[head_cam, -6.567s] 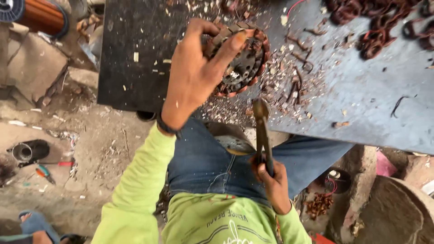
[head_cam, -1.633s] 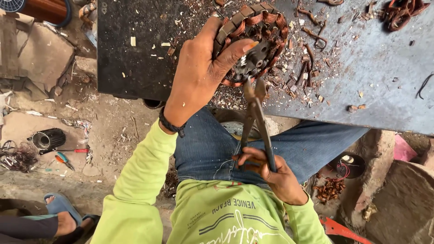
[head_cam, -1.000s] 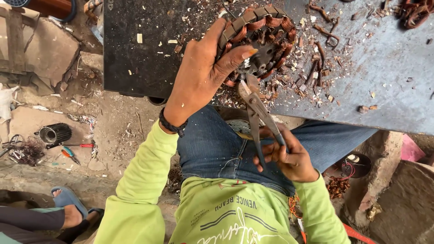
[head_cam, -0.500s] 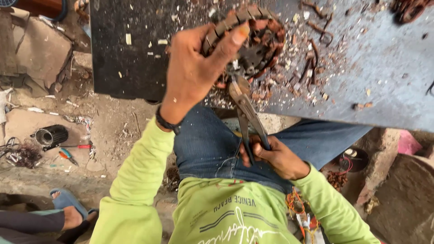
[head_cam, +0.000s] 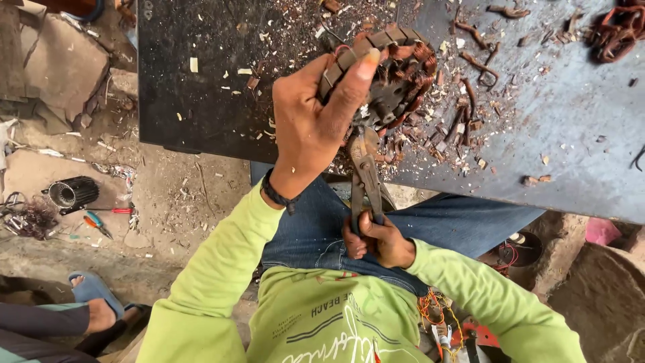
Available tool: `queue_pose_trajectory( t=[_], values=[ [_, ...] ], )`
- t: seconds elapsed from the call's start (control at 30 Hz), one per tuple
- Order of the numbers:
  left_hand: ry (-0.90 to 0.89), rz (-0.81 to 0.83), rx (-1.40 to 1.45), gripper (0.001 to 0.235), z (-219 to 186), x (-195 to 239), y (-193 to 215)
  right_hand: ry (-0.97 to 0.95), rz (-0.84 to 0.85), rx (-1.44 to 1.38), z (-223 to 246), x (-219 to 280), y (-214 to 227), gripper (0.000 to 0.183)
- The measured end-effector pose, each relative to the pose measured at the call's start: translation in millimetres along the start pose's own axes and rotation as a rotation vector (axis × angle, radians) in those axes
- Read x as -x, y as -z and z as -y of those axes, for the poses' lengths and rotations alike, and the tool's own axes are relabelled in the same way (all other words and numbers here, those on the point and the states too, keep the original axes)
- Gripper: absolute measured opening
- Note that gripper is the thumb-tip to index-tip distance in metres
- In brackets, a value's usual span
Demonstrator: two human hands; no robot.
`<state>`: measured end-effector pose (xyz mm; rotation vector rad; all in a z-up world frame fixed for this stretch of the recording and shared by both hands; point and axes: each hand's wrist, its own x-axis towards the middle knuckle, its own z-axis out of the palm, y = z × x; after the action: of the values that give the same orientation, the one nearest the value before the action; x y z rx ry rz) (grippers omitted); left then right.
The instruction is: Disassembling a fan motor stator to remove copper wire windings using pliers and wire cutters.
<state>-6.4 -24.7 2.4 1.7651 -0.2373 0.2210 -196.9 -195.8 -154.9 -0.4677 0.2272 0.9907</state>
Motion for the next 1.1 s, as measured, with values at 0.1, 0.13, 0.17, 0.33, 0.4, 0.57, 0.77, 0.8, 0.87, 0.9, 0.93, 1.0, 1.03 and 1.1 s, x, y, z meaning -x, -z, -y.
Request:
queue_pose_trajectory(
  t=[0.1,0.13,0.17,0.33,0.4,0.57,0.77,0.8,0.87,0.9,0.93,1.0,1.03,1.1],
  values=[
    [0.07,-0.133,-0.009,0.068,31.9,12.9,-6.4,0.154,0.094,-0.07,-26.5,-16.2,-3.6,0.057],
    [0.064,-0.125,-0.007,0.068,31.9,12.0,-1.2,0.163,0.094,-0.07,-23.4,-18.7,-4.3,0.057],
    [0.053,-0.118,-0.01,0.069,31.9,10.7,4.1,0.175,-0.008,0.033,-19.9,-21.3,-5.3,0.053],
    [-0.013,0.025,-0.128,0.073,33.1,3.8,30.2,0.284,-0.639,0.769,-7.1,2.2,-47.1,0.047],
    [0.02,0.092,-0.216,0.069,13.5,3.5,30.4,0.458,-0.754,1.058,0.6,18.1,-73.1,0.024],
    [0.057,0.076,-0.045,0.068,3.4,9.6,20.4,0.53,-0.723,0.774,-9.4,27.3,-74.0,0.049],
    [0.035,0.094,0.049,0.064,-0.6,11.9,22.2,0.517,-0.562,0.638,-40.3,38.9,-23.2,0.024],
    [0.047,0.086,0.04,0.062,5.0,13.7,22.6,0.437,-0.505,0.517,-42.9,40.5,-13.5,0.006],
    [0.06,0.077,0.041,0.061,5.1,14.6,21.7,0.375,-0.466,0.54,-23.7,46.7,-27.9,0.005],
    [0.076,0.067,0.043,0.061,5.7,15.3,21.2,0.31,-0.429,0.562,-14.5,49.8,-34.9,0.015],
    [0.08,0.068,0.042,0.061,4.3,15.0,20.8,0.307,-0.429,0.559,-7.7,49.6,-43.6,0.015],
    [0.035,0.049,0.052,0.061,1.7,14.2,19.7,0.362,-0.397,0.611,6.6,49.1,-60.3,0.022],
    [0.037,0.049,0.052,0.061,6.1,16.5,18.7,0.361,-0.397,0.61,8.1,49.9,-62.9,0.022],
    [0.04,0.028,0.019,0.061,14.8,18.7,18.2,0.341,-0.366,0.543,13.5,49.0,-67.8,0.03]
  ],
)
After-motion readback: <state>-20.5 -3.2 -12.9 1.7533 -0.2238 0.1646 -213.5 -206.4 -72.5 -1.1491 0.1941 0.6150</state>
